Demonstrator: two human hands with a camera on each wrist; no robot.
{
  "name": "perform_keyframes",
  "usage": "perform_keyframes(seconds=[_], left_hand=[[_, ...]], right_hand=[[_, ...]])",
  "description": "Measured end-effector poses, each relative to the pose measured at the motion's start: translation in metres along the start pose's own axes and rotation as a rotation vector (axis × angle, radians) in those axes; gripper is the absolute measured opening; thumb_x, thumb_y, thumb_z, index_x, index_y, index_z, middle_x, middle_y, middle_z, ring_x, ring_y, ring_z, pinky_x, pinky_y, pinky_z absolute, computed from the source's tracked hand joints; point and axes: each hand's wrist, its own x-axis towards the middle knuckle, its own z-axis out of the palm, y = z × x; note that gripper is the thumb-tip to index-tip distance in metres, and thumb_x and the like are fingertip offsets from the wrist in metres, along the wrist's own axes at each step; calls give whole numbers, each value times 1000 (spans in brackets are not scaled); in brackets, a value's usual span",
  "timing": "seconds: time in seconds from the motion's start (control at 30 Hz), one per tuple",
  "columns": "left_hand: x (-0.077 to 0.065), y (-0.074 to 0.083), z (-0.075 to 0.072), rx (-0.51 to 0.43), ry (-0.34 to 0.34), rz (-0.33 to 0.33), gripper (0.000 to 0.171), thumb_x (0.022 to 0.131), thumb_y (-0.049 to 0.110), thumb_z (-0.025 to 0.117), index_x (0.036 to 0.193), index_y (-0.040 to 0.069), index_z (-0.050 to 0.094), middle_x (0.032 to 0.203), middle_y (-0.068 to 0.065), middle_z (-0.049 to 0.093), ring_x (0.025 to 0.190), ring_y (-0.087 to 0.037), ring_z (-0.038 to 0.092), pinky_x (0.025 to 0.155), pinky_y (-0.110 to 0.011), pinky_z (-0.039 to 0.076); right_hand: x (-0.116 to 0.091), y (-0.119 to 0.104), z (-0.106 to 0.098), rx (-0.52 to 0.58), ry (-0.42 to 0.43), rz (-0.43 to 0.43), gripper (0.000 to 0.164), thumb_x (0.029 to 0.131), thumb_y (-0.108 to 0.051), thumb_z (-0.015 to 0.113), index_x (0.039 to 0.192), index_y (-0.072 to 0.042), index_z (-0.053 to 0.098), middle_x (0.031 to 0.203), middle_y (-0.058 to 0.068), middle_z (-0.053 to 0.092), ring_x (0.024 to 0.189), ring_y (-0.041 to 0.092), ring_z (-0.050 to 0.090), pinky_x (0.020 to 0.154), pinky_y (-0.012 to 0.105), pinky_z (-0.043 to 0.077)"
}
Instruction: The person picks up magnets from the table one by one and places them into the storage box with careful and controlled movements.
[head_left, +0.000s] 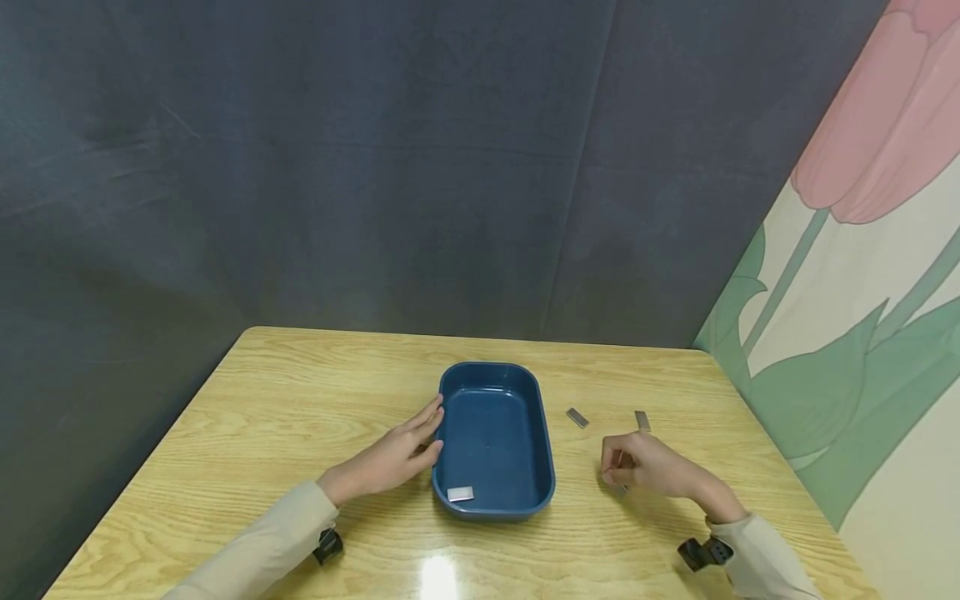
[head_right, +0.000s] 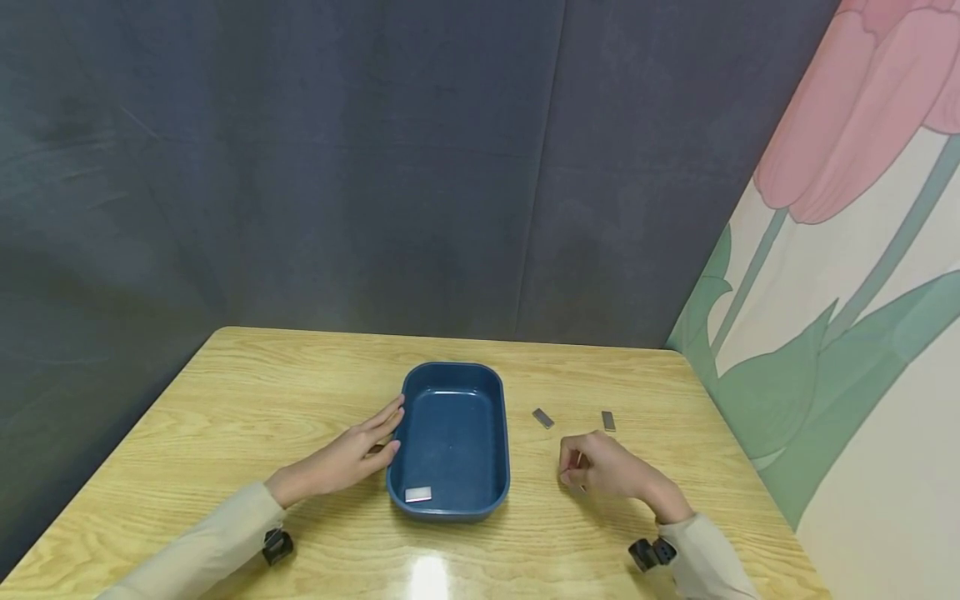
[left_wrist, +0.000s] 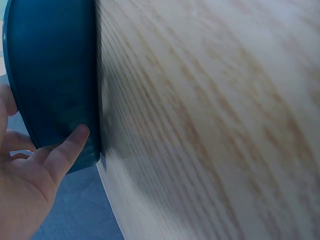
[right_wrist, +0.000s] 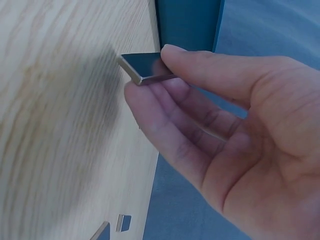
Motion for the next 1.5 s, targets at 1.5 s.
perform_keyframes(seconds=[1.5], left_hand=[[0,0,0,3,-2,-1,58,108,24,46,153,-5,24,165,-13,4,140,-26,36,103,-37,44]], right_hand=[[16,-4,3,28,41,-102,7,93,1,67,89,-5,66,79,8,68,62,22,65,54,25,53]])
